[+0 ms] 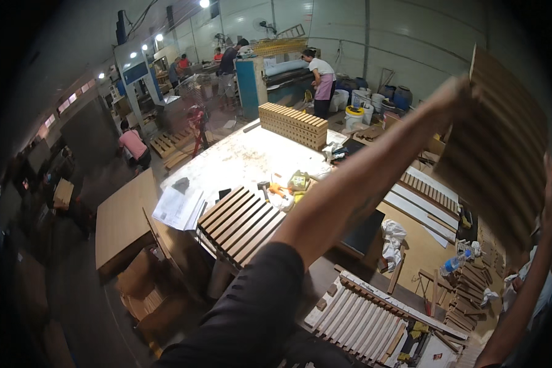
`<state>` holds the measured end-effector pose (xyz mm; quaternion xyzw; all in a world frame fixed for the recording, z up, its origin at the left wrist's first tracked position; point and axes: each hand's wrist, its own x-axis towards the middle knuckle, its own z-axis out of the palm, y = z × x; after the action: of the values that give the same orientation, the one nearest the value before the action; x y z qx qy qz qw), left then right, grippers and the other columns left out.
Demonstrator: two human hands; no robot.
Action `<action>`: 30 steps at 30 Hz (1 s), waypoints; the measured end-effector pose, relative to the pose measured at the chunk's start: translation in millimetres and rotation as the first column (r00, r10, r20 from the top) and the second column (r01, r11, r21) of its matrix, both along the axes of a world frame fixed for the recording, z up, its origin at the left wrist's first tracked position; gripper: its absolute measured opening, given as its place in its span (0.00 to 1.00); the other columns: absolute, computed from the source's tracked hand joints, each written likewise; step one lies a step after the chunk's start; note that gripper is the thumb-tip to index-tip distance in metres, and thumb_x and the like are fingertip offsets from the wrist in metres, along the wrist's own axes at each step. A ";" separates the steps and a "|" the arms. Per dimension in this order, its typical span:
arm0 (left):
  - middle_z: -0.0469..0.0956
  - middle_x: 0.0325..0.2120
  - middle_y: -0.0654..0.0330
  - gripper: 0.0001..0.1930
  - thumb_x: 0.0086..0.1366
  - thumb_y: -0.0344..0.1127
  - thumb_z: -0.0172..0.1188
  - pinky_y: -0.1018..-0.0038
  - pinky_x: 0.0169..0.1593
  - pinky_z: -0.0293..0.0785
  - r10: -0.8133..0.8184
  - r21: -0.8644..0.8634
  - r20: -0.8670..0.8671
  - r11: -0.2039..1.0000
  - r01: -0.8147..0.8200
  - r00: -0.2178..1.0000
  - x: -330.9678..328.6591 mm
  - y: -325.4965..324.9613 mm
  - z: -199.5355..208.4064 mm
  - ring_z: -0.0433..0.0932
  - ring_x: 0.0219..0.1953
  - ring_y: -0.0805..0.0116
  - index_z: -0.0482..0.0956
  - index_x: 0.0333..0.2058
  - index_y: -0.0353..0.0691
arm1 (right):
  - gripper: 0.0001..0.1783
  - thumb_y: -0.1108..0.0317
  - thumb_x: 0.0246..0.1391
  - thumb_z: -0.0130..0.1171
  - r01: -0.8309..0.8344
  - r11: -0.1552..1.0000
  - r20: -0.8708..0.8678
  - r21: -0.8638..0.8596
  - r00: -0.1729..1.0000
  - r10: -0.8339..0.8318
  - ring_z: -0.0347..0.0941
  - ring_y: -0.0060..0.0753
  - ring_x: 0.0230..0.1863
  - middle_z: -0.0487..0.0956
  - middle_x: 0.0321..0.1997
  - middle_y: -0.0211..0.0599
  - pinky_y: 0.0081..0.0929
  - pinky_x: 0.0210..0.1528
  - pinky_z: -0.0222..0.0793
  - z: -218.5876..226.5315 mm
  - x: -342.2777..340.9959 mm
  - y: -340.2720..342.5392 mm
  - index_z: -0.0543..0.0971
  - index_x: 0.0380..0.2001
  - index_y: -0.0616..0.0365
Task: Assembling and nailing together wooden slats into panels at a factory workbench.
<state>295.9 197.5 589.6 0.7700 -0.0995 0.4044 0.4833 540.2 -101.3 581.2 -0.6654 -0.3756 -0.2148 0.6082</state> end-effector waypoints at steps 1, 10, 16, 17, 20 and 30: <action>0.79 0.36 0.48 0.16 0.70 0.44 0.54 0.63 0.42 0.73 0.176 0.166 0.087 0.968 -0.188 0.981 7.3 1.2 -42.4 0.77 0.36 0.60 0.73 0.44 0.36 | 0.31 0.54 0.64 0.57 0.004 1.000 -0.025 -0.011 1.000 -0.005 0.67 0.30 0.61 0.72 0.60 0.43 0.30 0.65 0.59 -37.8 0.7 -13.2 0.67 0.61 0.65; 0.72 0.56 0.47 0.38 0.68 0.51 0.59 0.66 0.61 0.66 0.179 -0.399 -0.509 0.817 -0.415 0.842 -129.0 -108.6 -463.6 0.70 0.58 0.58 0.53 0.68 0.39 | 0.15 0.53 0.60 0.61 -0.157 0.918 -0.665 -0.364 0.734 -0.138 0.60 0.18 0.28 0.64 0.23 0.19 0.28 0.32 0.62 -470.7 -164.0 -27.2 0.75 0.34 0.53; 0.80 0.39 0.54 0.34 0.68 0.51 0.57 0.73 0.37 0.74 0.109 -0.427 -0.701 0.727 -0.538 0.704 -176.8 -142.0 -540.3 0.76 0.29 0.72 0.62 0.64 0.34 | 0.16 0.58 0.60 0.61 -0.254 0.750 -0.729 -0.611 0.550 -0.408 0.59 0.25 0.31 0.70 0.27 0.29 0.29 0.36 0.62 -521.3 -230.0 -36.2 0.75 0.33 0.62; 0.81 0.41 0.52 0.33 0.68 0.50 0.58 0.69 0.37 0.75 0.374 -0.252 -0.607 0.746 -0.616 0.701 -182.0 -144.3 -596.8 0.77 0.28 0.72 0.63 0.63 0.33 | 0.16 0.58 0.60 0.61 -0.285 0.760 -0.747 -0.584 0.555 -0.366 0.59 0.25 0.31 0.70 0.27 0.29 0.29 0.36 0.62 -525.6 -237.4 -24.4 0.75 0.33 0.62; 0.80 0.43 0.45 0.32 0.67 0.49 0.59 0.64 0.43 0.75 0.163 -0.404 -0.662 0.744 -0.532 0.731 -169.6 -159.1 -552.7 0.80 0.38 0.64 0.65 0.62 0.33 | 0.12 0.63 0.60 0.60 -0.188 0.758 -0.710 -0.624 0.541 -0.451 0.63 0.25 0.31 0.72 0.28 0.30 0.31 0.34 0.62 -564.6 -224.7 -52.8 0.74 0.34 0.61; 0.76 0.36 0.39 0.28 0.65 0.49 0.58 0.54 0.42 0.74 0.428 -0.084 -0.680 0.761 -0.643 0.595 -156.0 -151.3 -565.0 0.78 0.37 0.48 0.70 0.47 0.24 | 0.21 0.59 0.61 0.60 -0.156 0.769 -0.731 -0.621 0.470 -0.495 0.73 0.33 0.33 0.76 0.35 0.39 0.35 0.37 0.68 -604.2 -215.8 -62.3 0.74 0.51 0.63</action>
<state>139.9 46.3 24.6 0.7618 0.3729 0.2642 0.4591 324.3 -163.6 -23.0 -0.8732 0.0095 0.2210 0.4343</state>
